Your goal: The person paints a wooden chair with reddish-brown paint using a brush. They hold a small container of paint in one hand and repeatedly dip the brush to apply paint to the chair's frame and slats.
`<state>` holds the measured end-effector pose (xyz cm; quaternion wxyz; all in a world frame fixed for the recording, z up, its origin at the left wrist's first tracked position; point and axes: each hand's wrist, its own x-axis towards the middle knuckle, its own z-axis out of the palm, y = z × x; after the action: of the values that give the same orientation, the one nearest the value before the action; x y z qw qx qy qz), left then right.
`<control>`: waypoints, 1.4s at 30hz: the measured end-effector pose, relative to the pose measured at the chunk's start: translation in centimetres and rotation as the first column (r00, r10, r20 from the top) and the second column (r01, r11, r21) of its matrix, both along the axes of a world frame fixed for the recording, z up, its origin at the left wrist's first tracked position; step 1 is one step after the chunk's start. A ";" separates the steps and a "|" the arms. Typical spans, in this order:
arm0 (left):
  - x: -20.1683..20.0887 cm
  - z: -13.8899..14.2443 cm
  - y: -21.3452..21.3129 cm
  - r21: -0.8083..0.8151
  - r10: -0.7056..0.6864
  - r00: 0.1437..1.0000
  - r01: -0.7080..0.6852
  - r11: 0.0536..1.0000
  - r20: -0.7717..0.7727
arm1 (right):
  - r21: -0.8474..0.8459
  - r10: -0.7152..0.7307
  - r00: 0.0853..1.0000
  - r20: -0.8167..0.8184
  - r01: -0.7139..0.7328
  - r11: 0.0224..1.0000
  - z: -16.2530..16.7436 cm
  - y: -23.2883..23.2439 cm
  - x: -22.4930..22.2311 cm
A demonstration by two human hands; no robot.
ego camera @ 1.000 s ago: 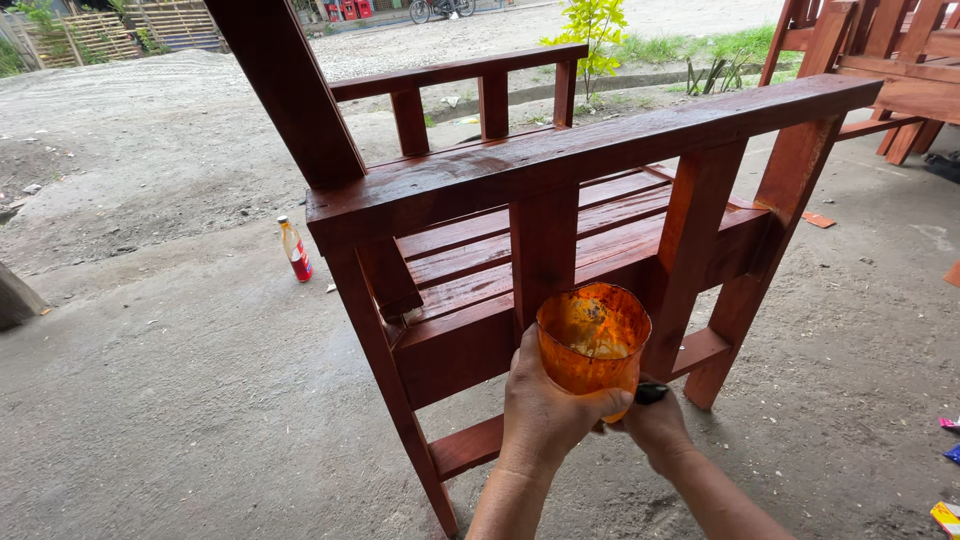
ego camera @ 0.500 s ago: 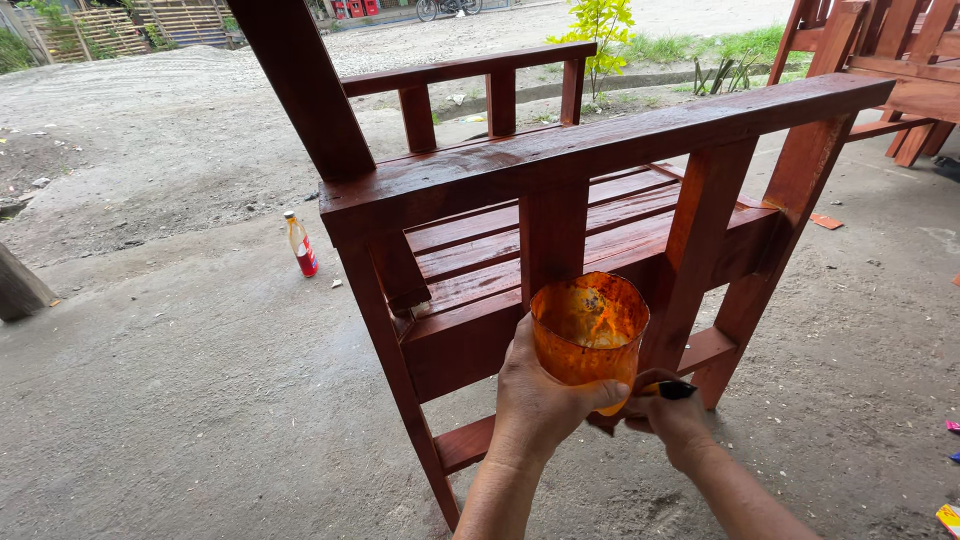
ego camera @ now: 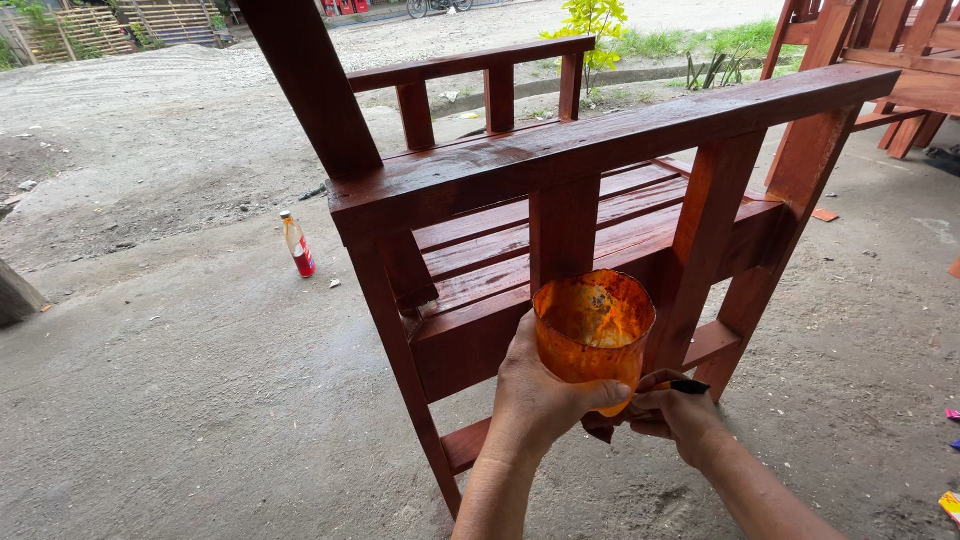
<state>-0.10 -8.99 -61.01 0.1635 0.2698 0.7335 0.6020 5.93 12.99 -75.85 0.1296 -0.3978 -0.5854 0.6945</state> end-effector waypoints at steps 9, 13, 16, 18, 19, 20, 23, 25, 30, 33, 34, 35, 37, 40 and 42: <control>-0.4 0.1 -0.4 -0.036 -0.065 0.998 0.065 0.997 0.008 | 0.131 0.022 0.994 0.108 -0.036 0.991 1.0 0.1 0.7; -0.8 0.3 -0.7 -0.024 -0.063 0.998 0.063 0.998 0.011 | 0.390 0.180 0.979 0.091 -0.201 0.898 1.3 -2.1 1.4; -1.4 0.4 -1.5 0.004 -0.074 0.997 0.073 0.997 0.031 | 0.710 0.292 0.955 0.057 -0.244 0.661 0.6 -5.0 2.5; -1.8 0.5 -2.1 0.018 -0.112 0.993 0.112 0.994 0.021 | 0.864 0.289 0.947 0.143 -0.262 0.430 -0.3 -7.2 3.4; -2.0 0.5 -2.6 -0.035 -0.112 0.994 0.111 0.993 -0.006 | 0.899 0.353 0.925 0.139 -0.267 0.347 -0.8 -8.4 3.8; -2.2 0.5 -3.0 -0.087 -0.112 0.993 0.108 0.990 -0.033 | 0.928 0.417 0.898 0.140 -0.265 0.261 -1.3 -9.5 4.1; -2.4 0.7 -4.0 -0.128 -0.078 0.996 0.073 0.989 -0.035 | 0.952 0.534 0.809 0.247 -0.306 0.022 -2.7 -13.0 4.1; -2.4 0.8 -4.5 -0.119 -0.062 0.997 0.057 0.991 -0.040 | 0.953 0.588 0.759 0.278 -0.292 -0.073 -3.0 -15.0 3.0; -2.1 1.2 -5.0 -0.157 -0.070 0.994 0.057 0.986 -0.079 | 0.999 0.695 0.719 0.013 0.019 -0.039 -2.0 -17.8 -2.1; -2.0 1.1 -5.3 -0.123 -0.079 0.992 0.066 0.990 -0.099 | 0.889 0.467 0.773 0.429 -0.452 -0.070 -1.4 -18.4 -4.6; -2.0 1.0 -5.3 -0.116 -0.078 0.990 0.064 0.991 -0.115 | 0.864 0.447 0.764 0.465 -0.503 -0.038 -1.3 -18.4 -5.1; -2.1 1.0 -5.4 -0.109 -0.075 0.989 0.061 0.992 -0.129 | 0.834 0.428 0.752 0.501 -0.552 -0.005 -1.4 -18.5 -5.4; -2.1 0.7 -5.5 -0.116 -0.065 0.990 0.051 0.992 -0.124 | 0.829 0.415 0.756 0.507 -0.559 0.005 -1.7 -18.7 -5.6; -2.3 0.7 -5.7 -0.137 -0.052 0.991 0.035 0.990 -0.122 | 0.855 0.411 0.778 0.476 -0.518 -0.011 -2.6 -18.8 -5.1; -2.3 0.6 -6.0 -0.141 -0.056 0.988 0.035 0.989 -0.143 | 0.766 0.396 0.722 0.567 -0.639 0.067 -2.9 -18.9 -4.4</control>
<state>-2.44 -14.95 -60.42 0.1411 0.3181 0.7770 0.5246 1.56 -5.91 -78.76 0.0153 -0.0752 -0.9831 0.1663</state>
